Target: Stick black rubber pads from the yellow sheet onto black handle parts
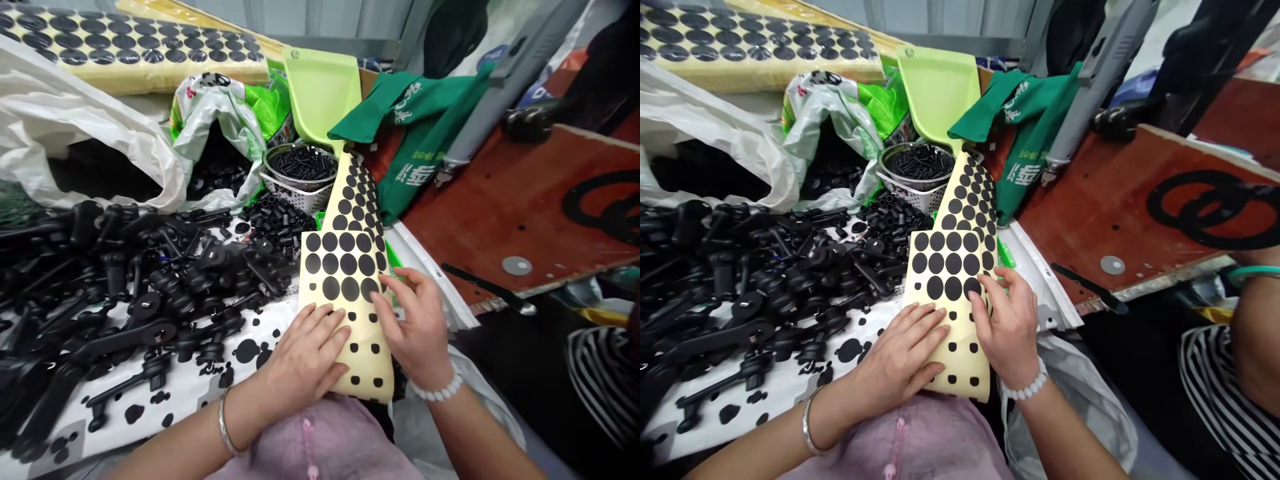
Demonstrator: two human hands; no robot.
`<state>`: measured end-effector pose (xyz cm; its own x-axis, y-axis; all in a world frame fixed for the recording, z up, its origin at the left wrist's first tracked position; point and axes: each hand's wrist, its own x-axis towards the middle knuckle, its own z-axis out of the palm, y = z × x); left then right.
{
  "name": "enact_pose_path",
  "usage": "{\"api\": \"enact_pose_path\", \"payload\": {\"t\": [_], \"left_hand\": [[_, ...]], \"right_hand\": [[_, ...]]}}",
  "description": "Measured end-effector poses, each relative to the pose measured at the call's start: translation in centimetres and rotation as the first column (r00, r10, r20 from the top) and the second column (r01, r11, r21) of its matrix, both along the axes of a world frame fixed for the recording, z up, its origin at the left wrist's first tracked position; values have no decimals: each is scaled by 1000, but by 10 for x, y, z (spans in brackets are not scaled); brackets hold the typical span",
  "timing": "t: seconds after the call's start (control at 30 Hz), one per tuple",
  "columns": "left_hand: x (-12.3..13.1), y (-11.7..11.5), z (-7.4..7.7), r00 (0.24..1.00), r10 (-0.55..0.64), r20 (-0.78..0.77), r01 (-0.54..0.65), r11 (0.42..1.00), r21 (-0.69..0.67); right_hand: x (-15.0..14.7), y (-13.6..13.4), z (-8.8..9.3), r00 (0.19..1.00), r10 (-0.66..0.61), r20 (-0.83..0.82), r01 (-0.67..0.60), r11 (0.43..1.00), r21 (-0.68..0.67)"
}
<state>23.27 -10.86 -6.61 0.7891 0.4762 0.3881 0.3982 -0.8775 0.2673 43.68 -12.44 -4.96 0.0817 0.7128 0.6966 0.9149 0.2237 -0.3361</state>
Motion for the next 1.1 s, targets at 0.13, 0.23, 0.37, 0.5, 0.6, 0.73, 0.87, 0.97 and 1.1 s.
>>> {"api": "enact_pose_path", "payload": {"t": [0.13, 0.23, 0.37, 0.5, 0.6, 0.73, 0.87, 0.97, 1.1], "left_hand": [[3, 0, 1, 1000, 12, 15, -12, 1000, 15], [4, 0, -1, 1000, 17, 12, -17, 1000, 10], [2, 0, -3, 1000, 16, -1, -16, 1000, -4], [2, 2, -3, 1000, 10, -1, -10, 1000, -13], [2, 3, -3, 1000, 4, -4, -4, 1000, -23], [2, 3, -3, 1000, 5, -15, -5, 999, -40], [2, 3, -3, 1000, 12, -17, -13, 998, -54], [3, 3, -4, 1000, 10, -7, -11, 998, -58], [3, 4, -5, 1000, 8, 18, -7, 998, -57]], "right_hand": [[1, 19, 13, 969, 91, 228, -73, 994, -86], [-3, 27, 15, 936, 151, 319, -104, 981, -161], [-7, 27, 16, 911, 190, 366, -118, 971, -209], [-8, 30, 21, 929, 208, 307, -116, 949, -292], [-4, 39, 25, 944, 207, 255, -102, 922, -374], [0, 51, 30, 940, 245, 239, -122, 892, -435], [-3, 46, 32, 916, 300, 268, -162, 884, -438], [-5, 34, 28, 896, 349, 274, -228, 892, -391], [1, 26, 18, 942, 294, 164, -259, 944, -206]]}}
